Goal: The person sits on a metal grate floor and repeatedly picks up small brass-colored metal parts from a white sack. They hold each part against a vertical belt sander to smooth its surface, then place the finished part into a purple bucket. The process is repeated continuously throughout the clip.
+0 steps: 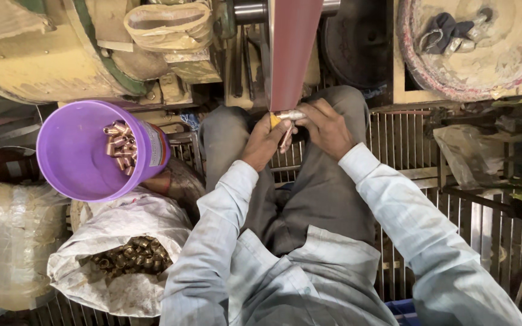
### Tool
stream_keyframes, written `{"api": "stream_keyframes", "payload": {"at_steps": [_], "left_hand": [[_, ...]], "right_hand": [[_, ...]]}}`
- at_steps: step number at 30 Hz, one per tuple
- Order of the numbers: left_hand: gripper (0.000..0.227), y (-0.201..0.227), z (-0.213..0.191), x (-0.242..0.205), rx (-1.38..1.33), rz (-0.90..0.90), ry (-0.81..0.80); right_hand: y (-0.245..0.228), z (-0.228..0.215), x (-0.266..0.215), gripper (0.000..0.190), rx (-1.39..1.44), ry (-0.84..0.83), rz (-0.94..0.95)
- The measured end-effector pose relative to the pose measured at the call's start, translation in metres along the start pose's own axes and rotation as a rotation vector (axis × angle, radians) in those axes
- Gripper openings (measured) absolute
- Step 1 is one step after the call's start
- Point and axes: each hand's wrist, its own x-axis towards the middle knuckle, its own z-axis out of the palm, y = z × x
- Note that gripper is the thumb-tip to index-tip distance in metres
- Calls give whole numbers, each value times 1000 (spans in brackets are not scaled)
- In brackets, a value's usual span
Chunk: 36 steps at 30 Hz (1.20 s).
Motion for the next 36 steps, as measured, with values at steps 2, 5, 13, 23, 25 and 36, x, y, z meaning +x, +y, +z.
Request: {"api": "stream_keyframes", "payload": {"at_steps": [2,5,13,23,25,36], "left_hand": [[20,-2,0,2,4,4,7],[20,-3,0,5,-18,-8,10],[19,-3,1,6,-31,-35,23],[22,-1,2,5,-35,-49,25],[22,-1,2,5,-35,-54,26],[23,5,6,4,-37,-79,33]], "right_hand": [[1,-1,1,27,12,-52,63],[5,-4,5,23,34,-105,94],[19,-5,12,17,126,-230,137],[35,-3,17,33,290,-418,424],[39,-1,19,38,406,-472,532],[59,3,28,43,887,-597,949]]}}
